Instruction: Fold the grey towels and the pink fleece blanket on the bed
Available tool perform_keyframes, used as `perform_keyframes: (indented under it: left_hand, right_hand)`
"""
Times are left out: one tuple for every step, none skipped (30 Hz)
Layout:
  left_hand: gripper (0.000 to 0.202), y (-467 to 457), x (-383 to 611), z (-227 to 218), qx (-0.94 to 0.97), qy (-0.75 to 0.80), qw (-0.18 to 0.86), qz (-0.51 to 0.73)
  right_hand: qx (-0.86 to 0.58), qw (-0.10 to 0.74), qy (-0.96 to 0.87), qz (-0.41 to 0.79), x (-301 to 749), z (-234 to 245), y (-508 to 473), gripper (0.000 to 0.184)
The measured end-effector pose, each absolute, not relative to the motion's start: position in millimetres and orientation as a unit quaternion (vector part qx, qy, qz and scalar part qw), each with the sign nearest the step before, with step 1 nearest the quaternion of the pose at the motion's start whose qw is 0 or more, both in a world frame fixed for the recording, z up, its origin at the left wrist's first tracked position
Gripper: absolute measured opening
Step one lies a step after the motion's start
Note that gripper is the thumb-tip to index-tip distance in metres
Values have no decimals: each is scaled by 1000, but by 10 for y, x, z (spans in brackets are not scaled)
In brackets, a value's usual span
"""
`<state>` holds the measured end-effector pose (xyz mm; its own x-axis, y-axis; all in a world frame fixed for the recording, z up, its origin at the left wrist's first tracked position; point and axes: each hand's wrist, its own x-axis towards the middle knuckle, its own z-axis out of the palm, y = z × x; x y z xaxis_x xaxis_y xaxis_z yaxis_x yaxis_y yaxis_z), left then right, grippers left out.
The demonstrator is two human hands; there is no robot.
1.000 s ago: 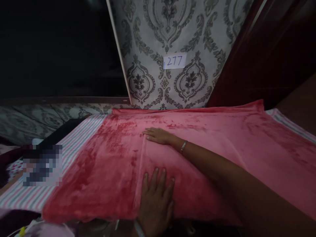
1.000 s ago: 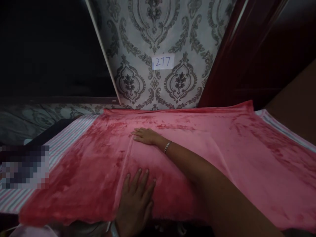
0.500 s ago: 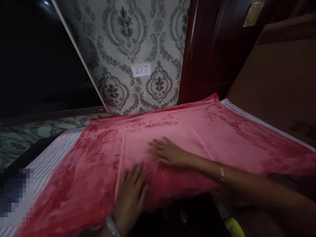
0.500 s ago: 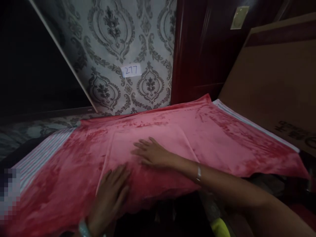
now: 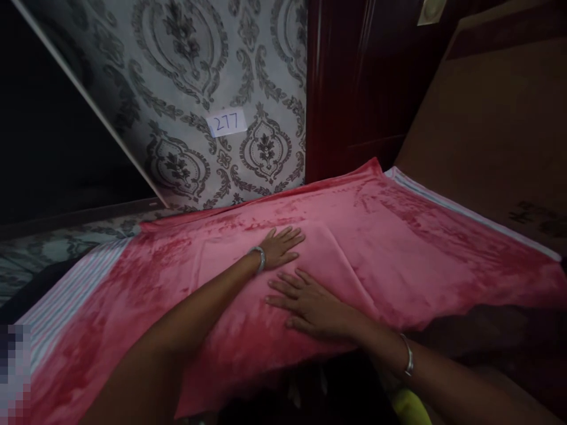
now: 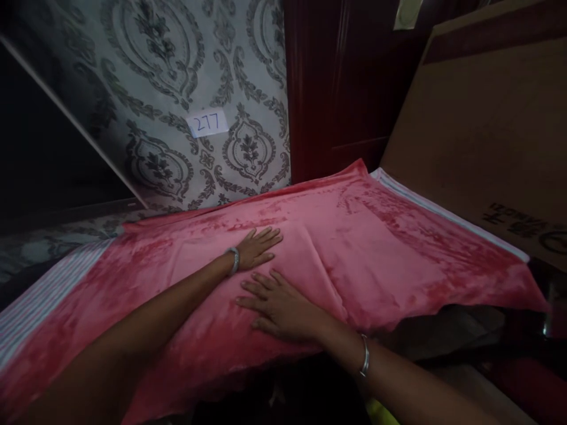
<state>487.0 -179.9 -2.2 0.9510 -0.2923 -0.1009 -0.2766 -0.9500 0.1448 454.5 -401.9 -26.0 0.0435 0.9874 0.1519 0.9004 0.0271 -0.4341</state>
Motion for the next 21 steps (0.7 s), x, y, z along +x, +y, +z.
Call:
perform_keyframes:
  left_hand:
    - [64, -1757, 4911, -47, 988, -129, 65, -59]
    - [65, -1723, 4943, -60, 990, -108, 67, -61]
    - [66, -1698, 4971, -64, 992, -83, 69, -65]
    - [66, -1682, 4997, -62, 993, -56, 71, -70]
    - [67, -1672, 5022, -57, 994, -30, 73, -75]
    - [68, -1667, 5045, -49, 994, -8, 73, -79]
    - [69, -1666, 5066, -39, 994, 8, 72, -82]
    - [69, -1668, 5083, -25, 994, 18, 71, -86]
    - [69, -1673, 5096, -6, 993, 22, 68, -89]
    - [68, -1684, 5103, 20, 993, 25, 65, -92]
    - [68, -1702, 5103, 51, 994, 28, 60, -90]
    - [68, -1730, 5098, 87, 995, 29, 53, -81]
    - [68, -1769, 5086, 125, 996, 21, 48, -69]
    - [68, -1821, 5071, 162, 997, -2, 46, -55]
    - [66, -1883, 5054, 193, 997, -42, 47, -44]
    - [63, -1953, 5038, 214, 993, -95, 52, -41]
    - [60, -2025, 5028, 224, 986, -151, 59, -46]
    - [58, -2094, 5025, 220, 976, -200, 65, -58]
    - [57, -2154, 5031, 205, 967, -233, 67, -71]
    - [56, -2199, 5050, 178, 961, -254, 67, -83]
    - [57, -2226, 5080, 145, 958, -264, 63, -89]
  right_hand:
    - [-688, 218, -684, 108, 4556, -263, -4024, 57]
    - [-686, 223, -683, 112, 4566, -267, -4026, 58]
    - [-685, 227, -683, 114, 4574, -270, -4027, 58]
    - [-684, 231, -682, 115, 4581, -274, -4025, 58]
    - [-684, 234, -681, 116, 4585, -280, -4021, 58]
    - [-684, 237, -680, 117, 4587, -286, -4016, 58]
    - [-683, 239, -680, 118, 4588, -291, -4010, 58]
    - [-683, 241, -679, 117, 4587, -294, -4005, 58]
    - [-683, 243, -679, 117, 4586, -291, -4001, 58]
    - [-683, 244, -679, 116, 4586, -280, -4001, 58]
    - [-683, 245, -679, 115, 4587, -258, -4006, 58]
    - [-682, 246, -679, 115, 4589, -224, -4019, 58]
    - [-681, 247, -680, 114, 4592, -180, -4041, 58]
    - [-680, 248, -682, 110, 4598, -129, -4072, 57]
    - [-679, 250, -683, 102, 4606, -77, -4112, 56]
    - [-679, 252, -684, 91, 4615, -31, -4158, 56]
    - [-679, 253, -684, 79, 4626, 2, -4206, 55]
    - [-681, 252, -684, 71, 4637, 15, -4253, 55]
    - [-684, 248, -683, 67, 4647, 8, -4296, 55]
    - [-689, 242, -680, 68, 4655, -21, -4332, 56]
    - [-695, 236, -675, 72, 4661, -66, -4359, 56]
